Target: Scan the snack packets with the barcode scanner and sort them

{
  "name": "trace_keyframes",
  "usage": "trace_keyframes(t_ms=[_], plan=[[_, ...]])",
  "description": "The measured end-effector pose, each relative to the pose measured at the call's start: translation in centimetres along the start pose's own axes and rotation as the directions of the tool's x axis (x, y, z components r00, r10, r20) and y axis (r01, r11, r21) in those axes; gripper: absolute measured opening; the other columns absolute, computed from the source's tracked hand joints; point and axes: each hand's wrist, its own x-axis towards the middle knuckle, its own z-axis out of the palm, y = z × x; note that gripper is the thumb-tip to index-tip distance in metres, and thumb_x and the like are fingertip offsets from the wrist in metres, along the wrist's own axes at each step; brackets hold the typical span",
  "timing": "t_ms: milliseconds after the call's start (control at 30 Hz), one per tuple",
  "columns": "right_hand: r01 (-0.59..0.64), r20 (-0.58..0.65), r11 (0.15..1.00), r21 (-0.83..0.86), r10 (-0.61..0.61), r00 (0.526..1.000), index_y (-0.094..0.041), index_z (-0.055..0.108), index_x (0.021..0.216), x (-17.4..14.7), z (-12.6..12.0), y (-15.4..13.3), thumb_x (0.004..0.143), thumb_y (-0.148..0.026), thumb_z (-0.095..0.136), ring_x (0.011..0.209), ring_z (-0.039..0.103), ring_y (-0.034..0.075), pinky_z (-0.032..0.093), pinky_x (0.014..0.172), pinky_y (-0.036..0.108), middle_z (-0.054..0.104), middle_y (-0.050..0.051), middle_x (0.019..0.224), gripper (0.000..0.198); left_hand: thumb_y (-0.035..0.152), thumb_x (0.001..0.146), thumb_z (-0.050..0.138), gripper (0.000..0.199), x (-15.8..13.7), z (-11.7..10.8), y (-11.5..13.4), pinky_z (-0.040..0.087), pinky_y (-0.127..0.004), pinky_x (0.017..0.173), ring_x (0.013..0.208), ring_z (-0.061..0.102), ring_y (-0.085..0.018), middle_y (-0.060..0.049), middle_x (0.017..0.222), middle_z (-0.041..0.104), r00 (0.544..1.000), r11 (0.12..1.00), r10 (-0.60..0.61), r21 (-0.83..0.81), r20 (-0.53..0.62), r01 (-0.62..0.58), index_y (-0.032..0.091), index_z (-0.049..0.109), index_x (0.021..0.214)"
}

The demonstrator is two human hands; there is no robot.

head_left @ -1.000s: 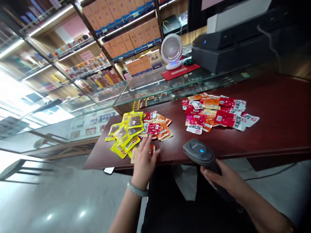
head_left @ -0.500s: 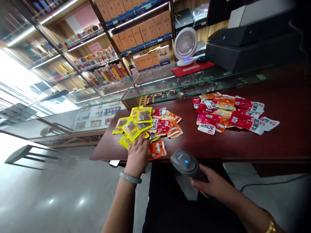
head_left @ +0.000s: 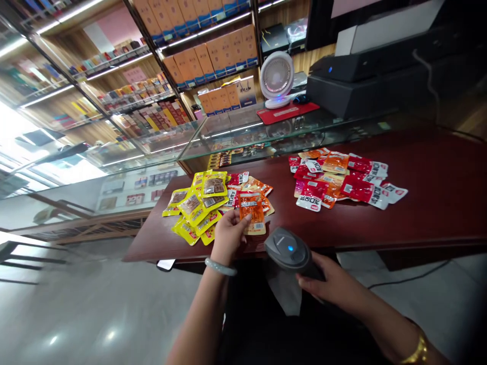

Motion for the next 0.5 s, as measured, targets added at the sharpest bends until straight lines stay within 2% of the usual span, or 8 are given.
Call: trace_keyframes(t_ms=[133,300,400,500], plan=[[-0.012,-0.029,0.999,0.045,0.014,0.999,-0.018,0.064,0.094,-0.2,-0.5,0.1,0.077,-0.048,0.079,0.059,0.043,0.011,0.038,0.054,0.022,0.058,-0.001,0.076,0.037,0.047,0.07,0.076,0.039,0.2,1.3,0.5,0.028,-0.016,0.033,0.03,0.041,-0.005,0.011,0.048,0.048,1.0,0.999,-0.016,-0.036,0.02,0.017,0.02,0.049,0.077],[0.046,-0.115,0.999,0.025,-0.043,0.992,-0.018,0.064,0.092,-0.5,-1.4,0.3,0.08,-0.049,0.076,0.059,0.045,0.012,0.041,0.058,0.024,0.057,-0.001,0.072,0.035,0.046,0.069,0.076,0.039,0.9,2.6,0.5,0.029,-0.017,0.033,0.031,0.043,-0.005,0.012,0.049,0.044,1.0,0.999,0.0,-0.043,0.025,0.001,0.02,0.048,0.075],[0.088,-0.155,0.996,0.001,-0.087,0.984,-0.017,0.066,0.094,-0.6,-2.3,0.1,0.079,-0.05,0.077,0.062,0.048,0.013,0.043,0.06,0.024,0.059,0.0,0.073,0.038,0.05,0.067,0.078,0.042,1.9,4.1,0.7,0.028,-0.017,0.034,0.032,0.04,-0.004,0.011,0.049,0.047,0.996,0.998,0.021,-0.066,0.091,-0.015,0.02,0.049,0.074],[0.084,-0.19,0.996,0.035,-0.076,0.979,-0.018,0.065,0.103,-0.3,-3.4,-0.5,0.079,-0.054,0.076,0.058,0.046,0.012,0.04,0.054,0.023,0.059,-0.001,0.072,0.045,0.052,0.068,0.077,0.044,3.7,6.6,1.4,0.023,-0.016,0.034,0.031,0.037,-0.004,0.011,0.047,0.046,0.986,0.995,0.032,-0.102,0.164,-0.015,0.02,0.047,0.073]])
